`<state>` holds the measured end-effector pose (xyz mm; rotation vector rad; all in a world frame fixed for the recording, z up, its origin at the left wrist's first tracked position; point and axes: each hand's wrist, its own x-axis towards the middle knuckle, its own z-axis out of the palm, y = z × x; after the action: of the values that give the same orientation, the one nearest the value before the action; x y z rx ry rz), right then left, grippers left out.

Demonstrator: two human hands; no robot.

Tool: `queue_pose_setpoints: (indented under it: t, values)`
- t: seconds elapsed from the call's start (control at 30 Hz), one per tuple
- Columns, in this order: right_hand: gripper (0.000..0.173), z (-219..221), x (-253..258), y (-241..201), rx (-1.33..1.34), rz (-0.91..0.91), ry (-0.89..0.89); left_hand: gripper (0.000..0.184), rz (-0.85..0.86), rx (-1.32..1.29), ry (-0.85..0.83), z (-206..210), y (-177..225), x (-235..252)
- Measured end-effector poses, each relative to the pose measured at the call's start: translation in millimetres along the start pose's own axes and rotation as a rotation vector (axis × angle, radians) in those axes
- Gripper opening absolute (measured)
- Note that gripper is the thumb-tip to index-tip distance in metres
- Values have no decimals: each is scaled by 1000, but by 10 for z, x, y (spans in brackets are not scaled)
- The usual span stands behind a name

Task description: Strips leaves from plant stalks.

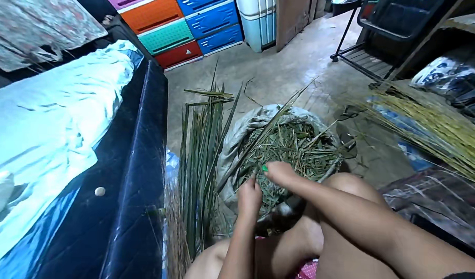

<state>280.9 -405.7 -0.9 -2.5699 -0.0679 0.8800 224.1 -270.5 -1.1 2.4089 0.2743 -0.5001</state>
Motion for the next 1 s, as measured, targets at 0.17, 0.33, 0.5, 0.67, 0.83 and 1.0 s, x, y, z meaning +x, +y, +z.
queue_pose_setpoints:
  t: [0.17, 0.33, 0.5, 0.67, 0.83, 1.0]
  values:
    - [40, -210, 235, 126, 54, 90, 90, 43, 23, -14, 11, 7, -40, -33]
    - [37, 19, -171, -82, 128, -112, -149, 36, -2, 18, 54, -35, -10, -12]
    - [39, -130, 12, 26, 87, 21, 11, 42, 68, 71, 73, -27, 42, -97]
    - [40, -320, 175, 146, 127, 72, 67, 41, 69, 5, 83, -28, -12, -89]
    - [36, -87, -174, -40, 94, -100, -72, 40, 71, -39, 126, -59, -37, -59]
    - [39, -471, 104, 219, 144, 95, 81, 39, 104, -42, 114, -39, -31, -121]
